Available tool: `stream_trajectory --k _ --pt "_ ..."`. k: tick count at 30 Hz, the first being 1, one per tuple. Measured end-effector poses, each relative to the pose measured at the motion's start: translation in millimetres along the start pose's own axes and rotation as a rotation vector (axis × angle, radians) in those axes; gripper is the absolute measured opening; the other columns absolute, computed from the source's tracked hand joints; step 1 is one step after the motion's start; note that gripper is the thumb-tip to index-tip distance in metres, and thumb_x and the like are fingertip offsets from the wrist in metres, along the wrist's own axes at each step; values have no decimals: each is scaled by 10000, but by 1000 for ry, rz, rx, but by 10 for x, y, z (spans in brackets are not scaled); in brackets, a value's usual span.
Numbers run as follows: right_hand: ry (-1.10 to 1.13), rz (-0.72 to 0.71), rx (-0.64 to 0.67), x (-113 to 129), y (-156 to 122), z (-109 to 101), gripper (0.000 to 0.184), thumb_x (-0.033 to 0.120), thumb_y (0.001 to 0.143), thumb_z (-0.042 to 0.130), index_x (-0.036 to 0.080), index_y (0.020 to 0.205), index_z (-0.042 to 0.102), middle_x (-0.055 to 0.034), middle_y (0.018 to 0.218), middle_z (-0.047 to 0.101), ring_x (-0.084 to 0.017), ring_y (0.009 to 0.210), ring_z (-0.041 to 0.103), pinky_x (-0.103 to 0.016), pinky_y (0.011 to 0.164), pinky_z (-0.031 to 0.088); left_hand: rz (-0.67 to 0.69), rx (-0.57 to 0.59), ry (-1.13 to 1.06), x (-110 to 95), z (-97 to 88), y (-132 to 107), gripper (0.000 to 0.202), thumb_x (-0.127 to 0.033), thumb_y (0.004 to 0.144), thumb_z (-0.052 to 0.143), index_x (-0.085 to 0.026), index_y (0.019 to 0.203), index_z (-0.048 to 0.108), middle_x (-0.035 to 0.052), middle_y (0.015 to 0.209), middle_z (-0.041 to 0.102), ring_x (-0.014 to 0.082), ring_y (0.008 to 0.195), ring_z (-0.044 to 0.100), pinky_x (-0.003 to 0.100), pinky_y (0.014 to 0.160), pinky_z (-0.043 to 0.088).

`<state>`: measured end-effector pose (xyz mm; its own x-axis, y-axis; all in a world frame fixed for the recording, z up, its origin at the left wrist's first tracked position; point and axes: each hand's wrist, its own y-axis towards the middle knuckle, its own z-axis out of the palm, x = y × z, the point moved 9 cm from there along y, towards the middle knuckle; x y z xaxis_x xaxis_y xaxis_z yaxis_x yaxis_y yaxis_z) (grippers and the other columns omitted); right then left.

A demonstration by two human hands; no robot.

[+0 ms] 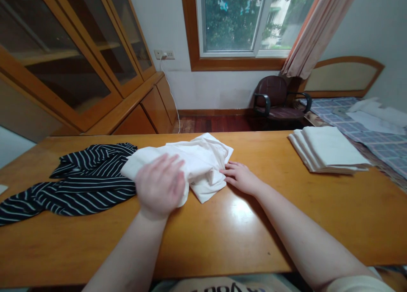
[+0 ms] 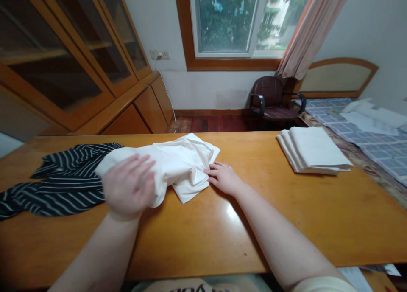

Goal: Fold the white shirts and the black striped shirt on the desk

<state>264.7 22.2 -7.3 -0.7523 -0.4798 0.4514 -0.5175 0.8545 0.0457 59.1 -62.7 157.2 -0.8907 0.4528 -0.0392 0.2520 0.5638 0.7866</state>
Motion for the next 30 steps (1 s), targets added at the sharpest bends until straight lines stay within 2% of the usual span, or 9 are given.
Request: stream_trajectory --k 3,7,11,15,18,21,23,26,30 --pt "16 29 14 -8 -1 -7 373 372 880 521 347 1244 599 -71 1371 507 -317 1309 380 -556 1059 265 -495 26 220 793 -22 -22 527 -411 835 476 -158 1297 486 167 1368 473 362 1295 379 526 1015 313" --pt "48 12 42 2 -4 -11 360 339 913 447 340 1240 599 -70 1366 509 -287 1301 393 -572 1064 237 -737 501 115 1143 479 -212 500 -540 852 386 -165 1118 583 155 1042 659 335 988 601 416 816 445" --pt "120 18 69 -37 -16 15 392 365 943 363 307 1260 586 -75 1393 480 -284 1339 333 -580 1075 186 -529 728 -138 729 844 -227 337 -490 842 440 -206 922 603 66 849 665 244 813 611 318 716 451" --pt "237 10 34 -85 -15 27 424 466 937 353 297 1221 618 -72 1370 503 -299 1336 329 -592 1083 130 -107 708 -324 44 920 -142 199 -269 842 449 -205 855 637 44 804 639 203 856 585 398 961 385" --pt "439 -23 -82 -101 -23 -52 480 537 920 344 257 1095 692 -81 1271 583 -293 1234 454 -547 1082 201 132 699 -379 -382 954 -221 204 -165 775 515 -231 879 677 74 1095 618 250 1161 484 505 1094 198" --pt "779 -11 -300 -169 -84 -213 573 612 899 310 214 1076 682 -92 1181 636 -265 1117 549 -458 1030 343 262 810 -408 -691 1124 -431 279 -132 762 541 -270 958 683 63 1374 468 296 1358 270 547 1083 194" --pt "970 5 -397 -182 -135 -264 609 669 853 360 201 1106 657 -93 1169 644 -268 1107 558 -432 1000 384 312 883 -400 -824 1247 -561 277 -152 777 551 -283 987 675 53 1387 465 297 1378 236 571 1084 170" --pt "1092 69 -337 -104 -133 -168 587 628 715 607 183 1094 655 -92 1129 665 -285 1061 588 -418 943 435 345 905 -382 -912 1315 -626 239 -201 785 572 -288 980 678 44 1335 520 298 1381 236 587 1099 99" --pt "1038 337 -306 -217 -139 4 401 397 626 694 144 938 690 -82 943 712 -277 892 639 -409 829 491 330 854 -492 -871 1173 -520 215 -328 826 561 -288 1000 681 42 1228 603 266 1313 373 489 1070 273"
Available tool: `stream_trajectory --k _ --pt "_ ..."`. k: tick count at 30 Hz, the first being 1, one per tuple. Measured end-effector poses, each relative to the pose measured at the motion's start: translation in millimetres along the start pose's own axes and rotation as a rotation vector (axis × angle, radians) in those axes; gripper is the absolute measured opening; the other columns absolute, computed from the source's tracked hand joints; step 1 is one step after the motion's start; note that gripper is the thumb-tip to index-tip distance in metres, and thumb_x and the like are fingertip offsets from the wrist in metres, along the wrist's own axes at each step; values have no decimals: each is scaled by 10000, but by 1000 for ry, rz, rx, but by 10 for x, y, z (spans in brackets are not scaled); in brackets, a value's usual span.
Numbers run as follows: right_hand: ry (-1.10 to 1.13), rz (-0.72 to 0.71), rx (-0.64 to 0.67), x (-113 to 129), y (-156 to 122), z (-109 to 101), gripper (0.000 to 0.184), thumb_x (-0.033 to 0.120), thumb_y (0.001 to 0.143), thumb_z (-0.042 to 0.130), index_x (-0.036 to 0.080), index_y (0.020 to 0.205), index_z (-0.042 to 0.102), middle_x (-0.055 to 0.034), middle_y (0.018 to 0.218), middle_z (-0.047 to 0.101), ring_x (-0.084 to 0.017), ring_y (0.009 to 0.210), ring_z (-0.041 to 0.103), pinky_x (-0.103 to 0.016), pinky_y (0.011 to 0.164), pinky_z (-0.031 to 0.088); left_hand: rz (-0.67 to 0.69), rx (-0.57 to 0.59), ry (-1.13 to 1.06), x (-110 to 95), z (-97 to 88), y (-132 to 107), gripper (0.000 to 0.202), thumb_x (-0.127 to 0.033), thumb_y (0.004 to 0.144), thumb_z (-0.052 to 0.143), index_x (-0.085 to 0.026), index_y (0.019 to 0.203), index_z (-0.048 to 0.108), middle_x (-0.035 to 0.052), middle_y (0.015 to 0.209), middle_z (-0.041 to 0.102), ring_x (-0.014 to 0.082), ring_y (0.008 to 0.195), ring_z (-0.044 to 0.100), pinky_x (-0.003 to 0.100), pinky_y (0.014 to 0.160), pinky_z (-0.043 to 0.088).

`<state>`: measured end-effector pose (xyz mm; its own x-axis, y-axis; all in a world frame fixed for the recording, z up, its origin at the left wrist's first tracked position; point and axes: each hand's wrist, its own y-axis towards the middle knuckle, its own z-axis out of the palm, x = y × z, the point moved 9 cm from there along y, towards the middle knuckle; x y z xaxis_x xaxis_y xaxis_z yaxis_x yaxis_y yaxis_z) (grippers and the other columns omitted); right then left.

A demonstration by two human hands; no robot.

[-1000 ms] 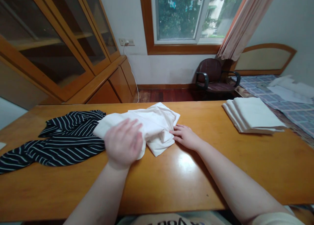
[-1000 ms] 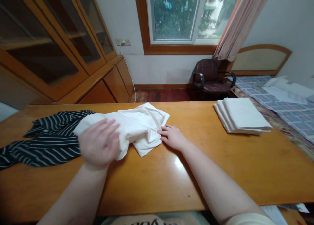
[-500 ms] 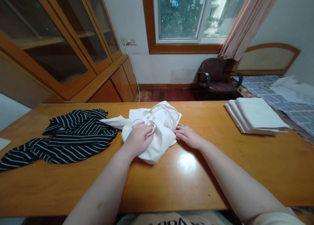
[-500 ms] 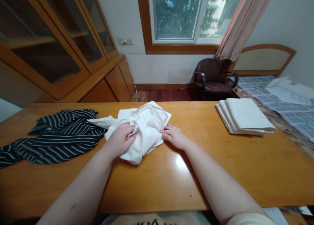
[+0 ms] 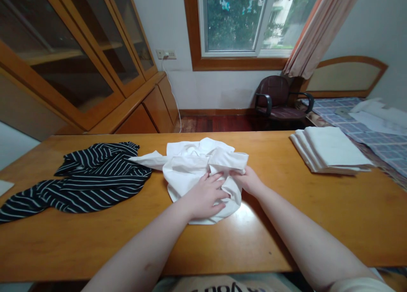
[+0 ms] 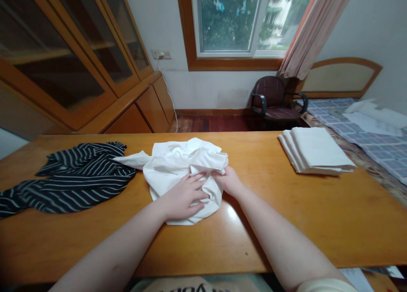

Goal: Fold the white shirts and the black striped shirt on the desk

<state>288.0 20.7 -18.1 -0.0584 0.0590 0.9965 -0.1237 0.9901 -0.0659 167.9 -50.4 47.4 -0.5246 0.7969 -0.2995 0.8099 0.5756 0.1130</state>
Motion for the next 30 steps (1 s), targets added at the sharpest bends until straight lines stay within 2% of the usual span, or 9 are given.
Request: stream_trajectory --k 3,6,9,13,17,21,25,28,30 --pt "35 59 -70 -85 40 -95 326 303 574 657 135 851 690 -72 872 716 -273 842 640 -402 802 495 -113 -240 0 192 -355 -114 257 -335 894 468 -262 1032 671 41 1180 640 202 1184 514 389 1019 360" --pt "95 68 -81 -108 70 -166 342 225 536 616 141 857 695 -67 893 719 -276 885 634 -387 817 486 -386 -460 202 548 -631 -301 316 -343 892 475 -234 1148 626 82 1321 547 257 1287 409 456 1080 265" --pt "140 43 -71 -71 80 -184 386 169 523 572 148 885 707 -61 938 721 -273 932 629 -372 839 478 -482 -342 307 800 -536 -312 452 -330 880 501 -217 1318 495 107 1355 511 274 1303 386 497 1116 167" --pt "285 39 -58 -41 95 -165 406 131 514 551 149 888 709 -58 929 726 -271 912 646 -366 830 488 -512 -145 274 968 -322 -272 468 -262 891 454 -206 1356 446 90 1103 650 233 1065 570 414 1014 342" --pt "341 83 -198 -143 141 -348 377 141 487 552 144 837 692 -62 830 731 -284 849 660 -354 756 513 -525 -95 212 919 -336 -281 362 -215 847 446 -236 1181 584 53 1004 674 208 949 604 310 844 425" --pt "234 85 -336 -212 189 -630 389 177 489 527 160 853 663 -52 833 729 -273 819 663 -322 703 518 -598 -94 179 891 -487 -374 275 -218 792 433 -261 965 643 16 892 686 204 814 613 283 676 412" --pt "136 124 -415 -234 207 -853 410 196 492 491 162 871 642 -68 818 723 -272 786 664 -310 645 517 -637 -50 14 975 -567 -494 237 -261 737 442 -249 826 661 4 771 671 204 741 594 271 634 394" --pt "116 140 -457 -245 218 -983 399 195 493 481 161 860 635 -82 790 719 -275 759 665 -315 619 514 -680 42 -184 1102 -488 -601 272 -338 770 418 -227 695 654 12 727 666 209 724 600 275 630 408" --pt "90 146 -467 -253 229 -1045 396 191 494 483 162 856 642 -84 773 719 -277 751 667 -322 625 515 -796 76 -313 1237 -406 -726 387 -454 810 388 -215 671 659 32 729 682 222 717 618 290 635 428"
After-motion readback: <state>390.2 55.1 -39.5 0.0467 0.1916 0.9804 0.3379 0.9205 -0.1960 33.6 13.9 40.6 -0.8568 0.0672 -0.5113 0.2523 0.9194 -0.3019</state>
